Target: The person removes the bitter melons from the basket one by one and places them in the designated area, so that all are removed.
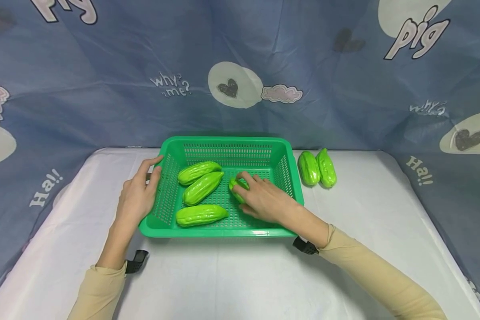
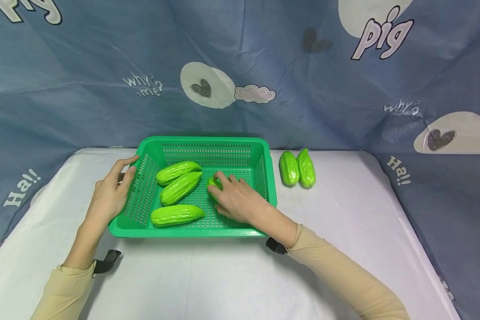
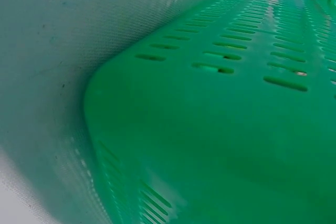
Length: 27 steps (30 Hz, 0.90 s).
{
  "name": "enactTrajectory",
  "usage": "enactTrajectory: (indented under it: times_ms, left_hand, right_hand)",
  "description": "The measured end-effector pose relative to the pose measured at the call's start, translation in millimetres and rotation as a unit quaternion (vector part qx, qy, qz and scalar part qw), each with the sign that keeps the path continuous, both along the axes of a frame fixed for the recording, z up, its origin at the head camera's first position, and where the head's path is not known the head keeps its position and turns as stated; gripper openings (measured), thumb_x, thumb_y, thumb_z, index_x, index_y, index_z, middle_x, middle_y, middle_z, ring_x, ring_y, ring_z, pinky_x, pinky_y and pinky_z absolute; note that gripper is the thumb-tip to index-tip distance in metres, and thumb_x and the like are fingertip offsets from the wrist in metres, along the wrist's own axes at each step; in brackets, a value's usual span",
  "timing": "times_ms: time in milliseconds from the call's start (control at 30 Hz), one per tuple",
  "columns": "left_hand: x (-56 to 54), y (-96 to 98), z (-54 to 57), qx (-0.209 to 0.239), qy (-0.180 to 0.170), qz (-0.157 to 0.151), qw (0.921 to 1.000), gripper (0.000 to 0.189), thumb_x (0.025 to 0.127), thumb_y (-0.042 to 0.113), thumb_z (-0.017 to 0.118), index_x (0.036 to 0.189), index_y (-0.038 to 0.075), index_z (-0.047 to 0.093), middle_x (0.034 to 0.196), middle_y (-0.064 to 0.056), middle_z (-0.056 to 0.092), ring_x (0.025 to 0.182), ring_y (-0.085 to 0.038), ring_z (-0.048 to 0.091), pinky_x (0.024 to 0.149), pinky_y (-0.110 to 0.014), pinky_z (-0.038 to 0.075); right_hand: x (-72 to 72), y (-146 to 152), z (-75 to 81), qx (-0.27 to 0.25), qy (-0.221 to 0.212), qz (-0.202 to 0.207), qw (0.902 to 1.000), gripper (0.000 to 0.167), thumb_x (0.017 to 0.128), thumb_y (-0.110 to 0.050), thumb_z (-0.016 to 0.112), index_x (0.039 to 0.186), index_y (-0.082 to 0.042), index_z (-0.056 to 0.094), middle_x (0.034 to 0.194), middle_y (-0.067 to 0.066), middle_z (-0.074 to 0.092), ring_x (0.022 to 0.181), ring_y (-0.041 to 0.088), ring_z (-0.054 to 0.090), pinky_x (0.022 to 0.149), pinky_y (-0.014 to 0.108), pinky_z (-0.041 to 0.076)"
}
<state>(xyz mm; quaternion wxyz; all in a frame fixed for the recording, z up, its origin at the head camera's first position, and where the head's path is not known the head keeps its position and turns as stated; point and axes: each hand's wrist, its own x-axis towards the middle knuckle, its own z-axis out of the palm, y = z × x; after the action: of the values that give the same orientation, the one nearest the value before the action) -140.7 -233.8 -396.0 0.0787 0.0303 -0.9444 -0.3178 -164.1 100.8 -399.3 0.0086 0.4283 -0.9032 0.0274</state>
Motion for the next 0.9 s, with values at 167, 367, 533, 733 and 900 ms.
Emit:
enactTrajectory:
  times_ms: [167,367,533,733,900]
  left_hand:
    - [0.2,-0.8,-0.5,0.002,0.0,0.001,1.0,0.053,0.118,0.051,0.032,0.166,0.032,0.043,0.141,-0.03,0.069,0.115,-0.056,0.072,0.075,-0.064,0.058]
    - [1.1,-1.0,-0.2,0.003,-0.002,0.003,1.0,0.053,0.118,0.051,0.031,0.166,0.032,0.043,0.141,-0.031,0.068,0.116,-0.055,0.072,0.078,-0.066,0.058]
    - [1.6,-0.6,-0.3,0.004,-0.003,0.002,1.0,0.053,0.118,0.051,0.031,0.166,0.031,0.043,0.141,-0.031,0.068,0.116,-0.055,0.072,0.078,-0.066,0.058]
    - [1.1,-0.8,-0.8,0.006,-0.003,-0.001,1.0,0.054,0.118,0.051,0.031,0.166,0.031,0.042,0.141,-0.031,0.068,0.116,-0.056,0.072,0.077,-0.066,0.058]
    - [0.7,-1.4,-0.5,0.006,-0.004,0.001,1.0,0.054,0.117,0.052,0.03,0.166,0.032,0.042,0.14,-0.03,0.069,0.116,-0.055,0.072,0.077,-0.065,0.058]
  right_hand:
    - [-0.2,-0.1,1.0,0.011,-0.001,-0.004,0.9999,0.049,0.103,-0.03,0.076,0.145,-0.016,0.056,0.149,0.016,0.053,0.101,0.031,0.07,0.079,0.042,0.062]
    - [0.1,-0.4,0.9,0.018,0.002,-0.01,0.9998,0.057,0.102,-0.027,0.077,0.154,-0.019,0.054,0.148,0.015,0.054,0.105,0.031,0.069,0.081,0.044,0.062]
    - [0.8,0.4,0.6,0.028,0.018,-0.007,0.9994,0.053,0.102,-0.03,0.078,0.149,-0.02,0.058,0.146,0.013,0.057,0.105,0.029,0.068,0.082,0.043,0.061]
    - [0.5,0.9,1.6,0.027,0.038,-0.004,0.9989,0.048,0.099,-0.032,0.081,0.142,-0.02,0.063,0.142,0.01,0.062,0.106,0.029,0.07,0.086,0.046,0.062]
    - [0.1,1.1,2.7,0.022,0.035,-0.007,0.9991,0.045,0.1,-0.033,0.079,0.141,-0.02,0.064,0.141,0.01,0.064,0.109,0.03,0.071,0.089,0.047,0.062]
